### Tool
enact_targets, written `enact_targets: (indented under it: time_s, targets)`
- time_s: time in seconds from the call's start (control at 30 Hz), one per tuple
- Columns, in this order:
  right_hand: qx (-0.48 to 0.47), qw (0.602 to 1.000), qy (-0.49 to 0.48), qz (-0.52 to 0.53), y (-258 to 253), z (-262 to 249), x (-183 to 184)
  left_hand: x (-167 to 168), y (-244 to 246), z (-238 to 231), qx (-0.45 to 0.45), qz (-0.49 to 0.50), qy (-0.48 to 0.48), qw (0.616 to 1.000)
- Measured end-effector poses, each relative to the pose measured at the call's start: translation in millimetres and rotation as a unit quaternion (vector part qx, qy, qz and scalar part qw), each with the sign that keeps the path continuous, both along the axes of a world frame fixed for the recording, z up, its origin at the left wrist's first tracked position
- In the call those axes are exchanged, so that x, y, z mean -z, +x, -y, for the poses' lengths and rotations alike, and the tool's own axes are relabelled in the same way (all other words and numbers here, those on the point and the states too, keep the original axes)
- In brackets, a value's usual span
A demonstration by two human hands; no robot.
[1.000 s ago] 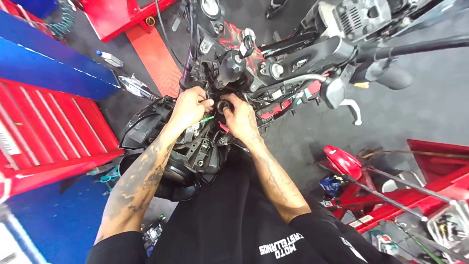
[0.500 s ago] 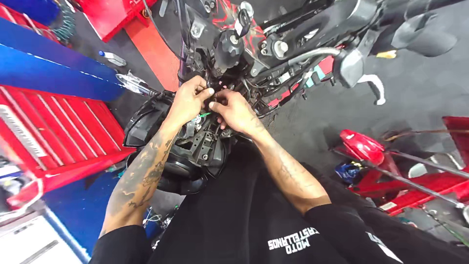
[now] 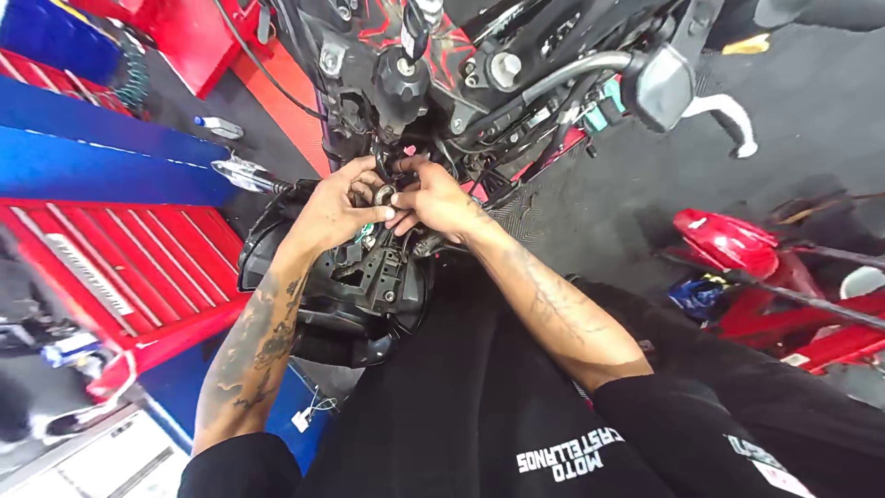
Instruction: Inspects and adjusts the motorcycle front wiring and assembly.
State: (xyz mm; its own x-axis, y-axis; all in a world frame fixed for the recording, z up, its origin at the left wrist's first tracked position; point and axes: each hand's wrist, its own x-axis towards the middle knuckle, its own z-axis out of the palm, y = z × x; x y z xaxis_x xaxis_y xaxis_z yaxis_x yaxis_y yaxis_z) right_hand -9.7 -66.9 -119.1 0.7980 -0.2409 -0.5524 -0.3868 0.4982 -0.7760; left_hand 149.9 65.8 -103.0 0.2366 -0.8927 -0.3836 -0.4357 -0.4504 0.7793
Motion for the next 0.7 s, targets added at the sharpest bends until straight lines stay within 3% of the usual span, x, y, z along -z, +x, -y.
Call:
enact_targets:
  time_s: [0.17, 0.3, 0.37, 0.47, 0.6, 0.7]
  targets:
    - [-0.112, 0.99, -0.08, -0.012, 0.1, 9.2, -1.1, -4.3, -5.7, -2.2, -0.014, 0.037, 0.012, 0.999]
    - [-0.222, 0.907, -0.356, -0.047, 12.1, 18.7, -8.5, 0.9, -5.9, -3.8, -0.032, 0.026, -0.004, 0.999]
    - [-0.188, 0.88, -0.436, -0.027, 4.4, 16.9, -17.6, 1.4, -3.5, -1.5, -0.032, 0.016, -0.01, 0.999]
    - [-0.189, 0.834, -0.518, -0.019, 15.1, 17.0, 8.9, 1.1, -0.9, -1.8, -0.028, 0.01, -0.022, 0.999]
    - [-0.155, 0.812, -0.563, 0.005, 14.7, 11.3, 23.7, -4.0, 5.4, -0.8, -0.015, 0.004, -0.014, 1.0]
    - [-0.085, 0.794, -0.599, 0.065, -9.0, 0.1, 12.6, -4.1, 11.7, 5.4, -0.005, -0.026, -0.017, 1.0]
